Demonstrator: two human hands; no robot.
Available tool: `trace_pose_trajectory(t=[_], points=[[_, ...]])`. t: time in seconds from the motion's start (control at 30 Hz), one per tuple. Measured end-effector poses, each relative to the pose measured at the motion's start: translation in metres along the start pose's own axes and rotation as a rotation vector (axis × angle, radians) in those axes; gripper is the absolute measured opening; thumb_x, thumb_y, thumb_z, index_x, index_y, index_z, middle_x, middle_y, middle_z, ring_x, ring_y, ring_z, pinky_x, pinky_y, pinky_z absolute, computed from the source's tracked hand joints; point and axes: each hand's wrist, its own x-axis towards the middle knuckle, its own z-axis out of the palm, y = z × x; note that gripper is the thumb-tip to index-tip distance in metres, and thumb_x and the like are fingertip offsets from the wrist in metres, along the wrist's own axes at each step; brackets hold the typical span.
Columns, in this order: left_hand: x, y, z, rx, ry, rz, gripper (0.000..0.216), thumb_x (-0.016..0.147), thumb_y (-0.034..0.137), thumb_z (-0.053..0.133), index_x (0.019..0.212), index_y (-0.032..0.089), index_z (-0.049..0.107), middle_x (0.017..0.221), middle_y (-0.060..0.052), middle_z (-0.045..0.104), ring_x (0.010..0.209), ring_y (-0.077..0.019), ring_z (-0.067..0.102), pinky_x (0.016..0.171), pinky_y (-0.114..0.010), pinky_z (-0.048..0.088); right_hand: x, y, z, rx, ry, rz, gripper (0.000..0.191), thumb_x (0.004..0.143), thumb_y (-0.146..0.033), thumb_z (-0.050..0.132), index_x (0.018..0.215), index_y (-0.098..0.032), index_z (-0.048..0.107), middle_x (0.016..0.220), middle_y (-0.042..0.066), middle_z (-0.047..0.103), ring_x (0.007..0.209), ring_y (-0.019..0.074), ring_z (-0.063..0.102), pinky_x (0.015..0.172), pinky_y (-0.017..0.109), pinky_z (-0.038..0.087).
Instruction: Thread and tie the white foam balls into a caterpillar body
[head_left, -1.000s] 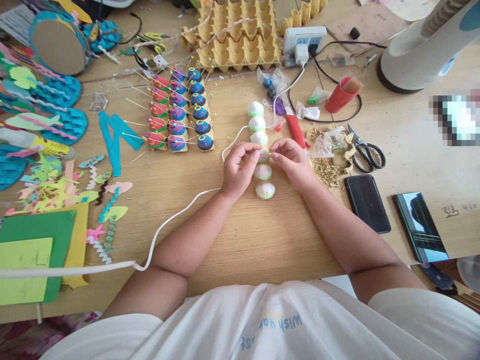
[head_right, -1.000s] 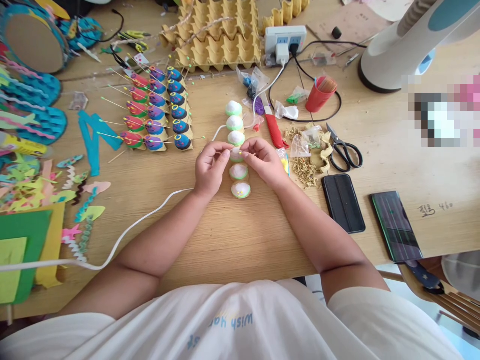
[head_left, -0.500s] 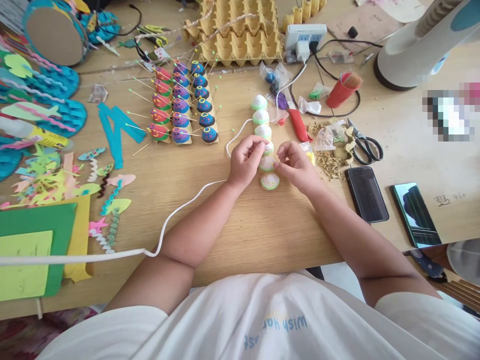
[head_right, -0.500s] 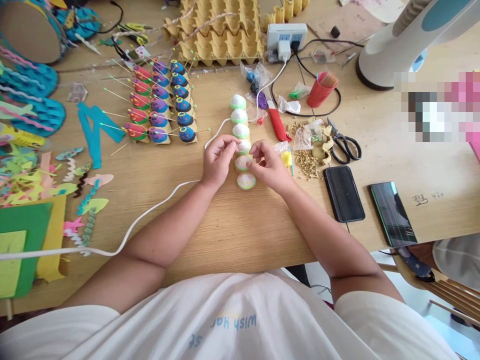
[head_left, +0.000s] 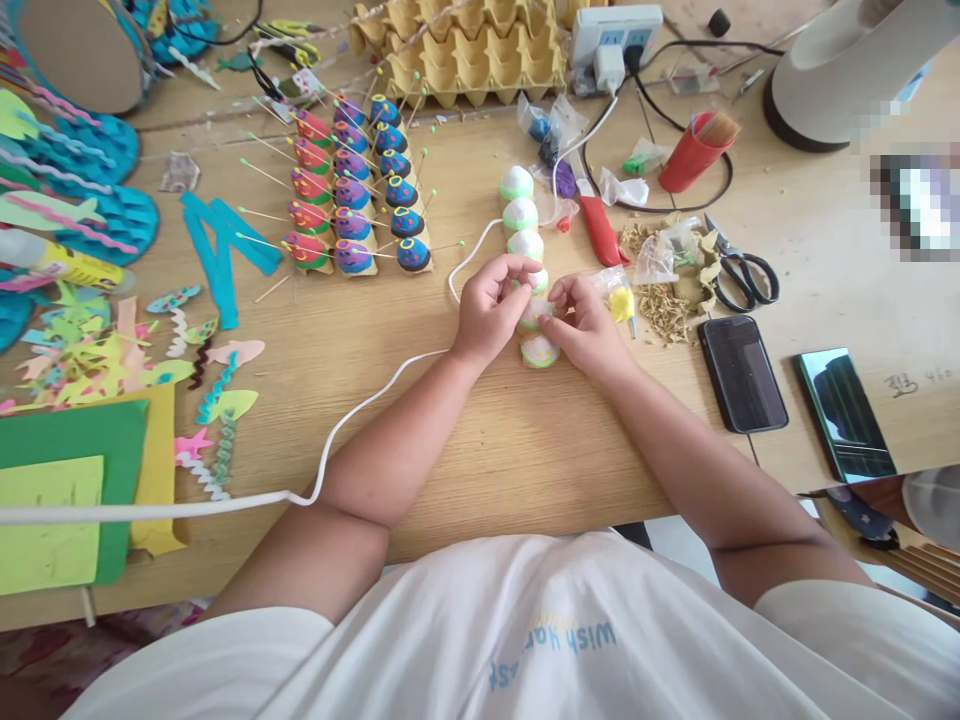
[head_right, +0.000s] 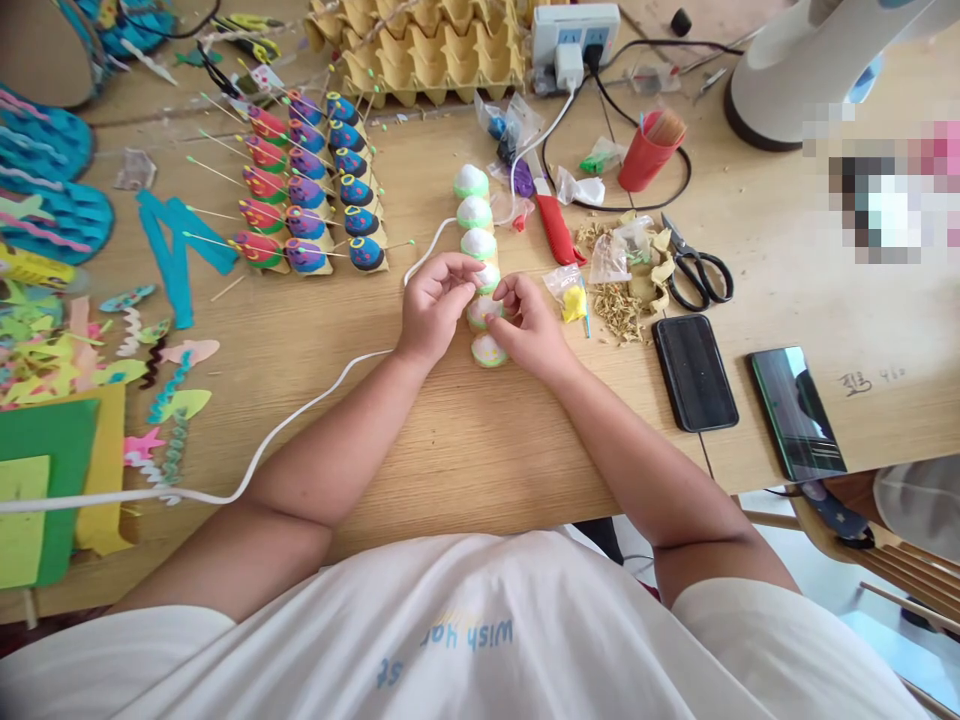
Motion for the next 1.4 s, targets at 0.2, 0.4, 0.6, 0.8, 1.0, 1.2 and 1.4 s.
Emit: trace_pose_trajectory(t=[0.2, 0.4, 0.6, 0.8, 1.0, 1.2, 1.4], points=[[-0.001, -0.001, 0.002, -0.053, 0.015, 0.052, 0.024, 0.089, 0.016, 0.065, 0.104, 0.024, 0.081, 0.090, 0.000, 0.076, 0.079, -0.0131, 0.067, 0.071, -0.024, 0.053, 0.000, -0.002, 0.001, -0.061, 0.017, -0.004, 0.028, 0.082, -0.011, 0.069, 0.098, -0.027, 0.054, 0.088, -0.003, 0.045, 0.076, 0.0138, 0.042, 0.071, 0.032, 0.038], [-0.001, 0.000, -0.001, -0.083, -0.025, 0.058, 0.016, 0.098, 0.026, 0.067, 0.109, 0.024, 0.079, 0.093, 0.000, 0.076, 0.060, -0.0082, 0.060, 0.055, -0.021, 0.047, 0.001, -0.002, 0.002, -0.082, 0.027, 0.003, 0.029, 0.082, -0.008, 0.067, 0.098, -0.026, 0.053, 0.087, -0.004, 0.045, 0.073, 0.0128, 0.041, 0.072, 0.031, 0.039], [-0.004, 0.001, -0.001, -0.102, -0.018, 0.104, 0.032, 0.107, 0.056, 0.066, 0.115, 0.027, 0.074, 0.089, 0.002, 0.074, 0.049, -0.0059, 0.057, 0.047, -0.021, 0.045, 0.001, -0.001, 0.003, -0.090, 0.030, 0.000, 0.028, 0.083, -0.008, 0.068, 0.097, -0.027, 0.053, 0.086, -0.004, 0.044, 0.072, 0.0124, 0.041, 0.071, 0.031, 0.039], [-0.007, 0.007, -0.001, -0.040, -0.061, 0.156, 0.036, 0.110, 0.061, 0.061, 0.118, 0.027, 0.071, 0.086, 0.002, 0.074, 0.054, -0.0082, 0.066, 0.054, -0.021, 0.053, 0.000, -0.004, 0.003, -0.082, 0.027, 0.005, 0.027, 0.083, -0.008, 0.067, 0.097, -0.026, 0.053, 0.084, -0.005, 0.043, 0.070, 0.0123, 0.039, 0.070, 0.031, 0.038], [-0.007, 0.009, -0.002, -0.014, -0.047, 0.204, 0.030, 0.113, 0.054, 0.060, 0.119, 0.027, 0.071, 0.087, 0.003, 0.075, 0.058, -0.0086, 0.071, 0.057, -0.021, 0.057, 0.000, -0.006, 0.003, -0.080, 0.026, 0.015, 0.027, 0.082, -0.008, 0.067, 0.096, -0.026, 0.054, 0.084, -0.005, 0.044, 0.071, 0.0125, 0.039, 0.070, 0.031, 0.038], [-0.008, 0.012, -0.001, 0.031, -0.071, 0.226, 0.031, 0.115, 0.054, 0.057, 0.120, 0.026, 0.070, 0.090, 0.001, 0.078, 0.064, -0.0100, 0.073, 0.060, -0.022, 0.060, -0.001, -0.006, 0.003, -0.053, 0.021, 0.024, 0.027, 0.081, -0.008, 0.067, 0.096, -0.026, 0.054, 0.083, -0.005, 0.044, 0.070, 0.0124, 0.040, 0.068, 0.031, 0.036], [-0.009, 0.014, 0.000, 0.042, -0.052, 0.269, 0.028, 0.115, 0.050, 0.057, 0.118, 0.025, 0.070, 0.093, 0.001, 0.078, 0.066, -0.0098, 0.073, 0.060, -0.022, 0.059, -0.002, -0.004, 0.002, -0.014, 0.007, 0.040, 0.027, 0.081, -0.010, 0.070, 0.097, -0.027, 0.054, 0.083, -0.004, 0.044, 0.069, 0.0127, 0.040, 0.068, 0.031, 0.034]])
